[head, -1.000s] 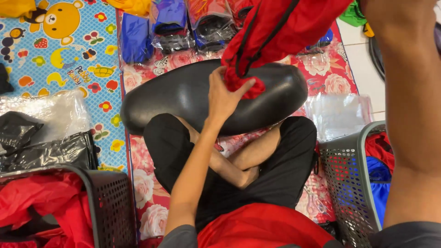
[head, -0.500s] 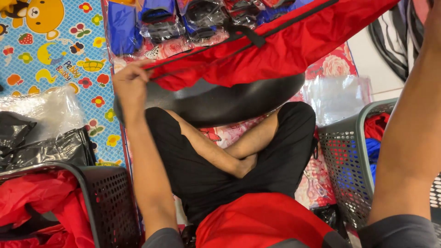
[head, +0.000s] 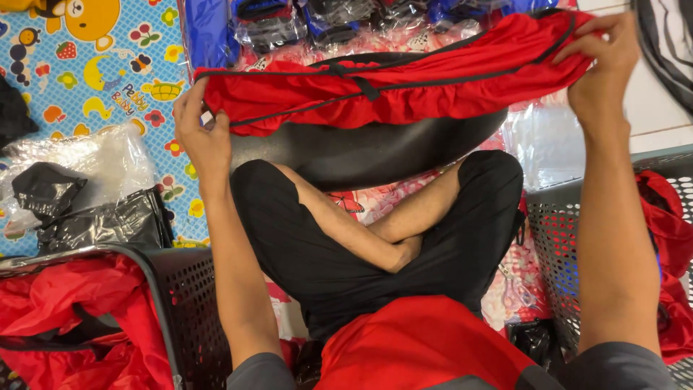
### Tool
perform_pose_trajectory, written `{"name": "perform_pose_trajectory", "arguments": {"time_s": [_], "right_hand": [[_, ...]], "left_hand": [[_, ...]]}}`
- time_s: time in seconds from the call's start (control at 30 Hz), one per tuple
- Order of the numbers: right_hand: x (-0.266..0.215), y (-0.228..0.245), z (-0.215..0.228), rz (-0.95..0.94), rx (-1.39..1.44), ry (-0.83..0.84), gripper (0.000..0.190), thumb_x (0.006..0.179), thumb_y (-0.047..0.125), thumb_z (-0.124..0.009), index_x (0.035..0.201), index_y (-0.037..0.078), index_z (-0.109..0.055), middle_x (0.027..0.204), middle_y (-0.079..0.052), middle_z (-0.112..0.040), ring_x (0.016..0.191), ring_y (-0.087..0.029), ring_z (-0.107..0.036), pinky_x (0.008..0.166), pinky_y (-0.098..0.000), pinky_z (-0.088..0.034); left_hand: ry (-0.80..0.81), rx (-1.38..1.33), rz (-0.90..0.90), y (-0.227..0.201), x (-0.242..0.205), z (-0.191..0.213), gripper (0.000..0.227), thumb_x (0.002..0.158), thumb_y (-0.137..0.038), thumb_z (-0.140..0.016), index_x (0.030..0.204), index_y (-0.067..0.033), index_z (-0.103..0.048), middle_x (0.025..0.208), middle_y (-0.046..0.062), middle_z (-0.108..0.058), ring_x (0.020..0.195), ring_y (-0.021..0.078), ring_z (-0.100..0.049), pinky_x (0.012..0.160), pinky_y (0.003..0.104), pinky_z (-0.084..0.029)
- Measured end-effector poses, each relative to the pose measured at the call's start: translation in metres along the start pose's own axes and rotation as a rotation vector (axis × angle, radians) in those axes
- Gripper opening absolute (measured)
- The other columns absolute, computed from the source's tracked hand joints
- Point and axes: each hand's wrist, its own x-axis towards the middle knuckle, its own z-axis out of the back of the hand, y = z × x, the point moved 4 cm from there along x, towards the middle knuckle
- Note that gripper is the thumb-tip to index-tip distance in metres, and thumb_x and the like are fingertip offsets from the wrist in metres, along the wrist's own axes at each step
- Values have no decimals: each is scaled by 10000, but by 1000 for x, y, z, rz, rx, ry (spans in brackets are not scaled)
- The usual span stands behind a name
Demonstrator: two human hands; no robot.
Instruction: A person sitting on the floor fits a red fabric cover onto a motorcycle seat, trims the excess straps with scissors, and uses a lighter to singe the cut edges for a clean finish.
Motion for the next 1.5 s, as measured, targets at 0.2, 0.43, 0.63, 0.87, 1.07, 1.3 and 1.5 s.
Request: {"name": "perform_pose_trajectory", "arguments": {"time_s": [0.2,0.43,0.63,0.87,1.07,1.3,1.5], "right_hand": [[-75,-33,-59,-204,-524,457,392,795,-103,-656,1041,148,-829,1162,-93,-687,1071,-299,-637,923,-404,-543],[-30,86,-103,-5,-4,146,155,891,-115,-763,1029,-46,-750,1150,-163,-616,1029,-353,-550,929,-415,-469],[-71,74,-184,-40,-364,269,143,863,59,-757,996,10,-777,1615,-247,-403,1395,-473,-394,1194,-649,-204],[-88,16,-160,-247,-484,250,291,753,-82,-737,1020,10,-663,1592,-281,-403,1296,-501,-415,1088,-646,-219],[-66,12,-106,-234,-664,189,799,664,-166,-729,1423,70,-643,1425,-186,-529,1015,-413,-502,817,-483,-426],[-39,-7,-68,-156,-417,85,822,621,-315,-565,1416,-106,-578,1260,-348,-567,978,-558,-573,890,-576,-470],[-89,-110,-41,-228,-470,22,415,845,-166,-618,1252,-90,-637,1073,-267,-666,852,-431,-638,731,-476,-504]], "left_hand": [[147,17,44,-1,-12,-21,676,766,198,-554,1380,-75,-628,1300,93,-541,1035,217,-578,719,271,-499],[135,-66,17,11,-21,-34,756,742,258,-482,1407,-79,-605,1249,86,-552,933,173,-519,687,263,-449],[139,-10,-13,17,-22,-33,816,661,247,-431,1395,-67,-601,1242,109,-591,982,222,-548,771,287,-442],[118,-33,64,44,-25,-29,819,694,266,-433,1408,-97,-602,1264,99,-590,1016,207,-572,814,279,-472],[118,-63,70,46,-26,-34,838,638,259,-383,1362,-68,-650,1335,121,-538,1240,283,-547,990,318,-476],[14,-40,39,57,-29,-29,918,670,274,-360,1460,-138,-583,1455,107,-447,1320,286,-524,931,293,-482],[-130,-19,-29,54,-14,-9,733,724,308,-430,1270,-106,-692,1463,42,-478,1269,277,-601,1072,419,-402]]}}
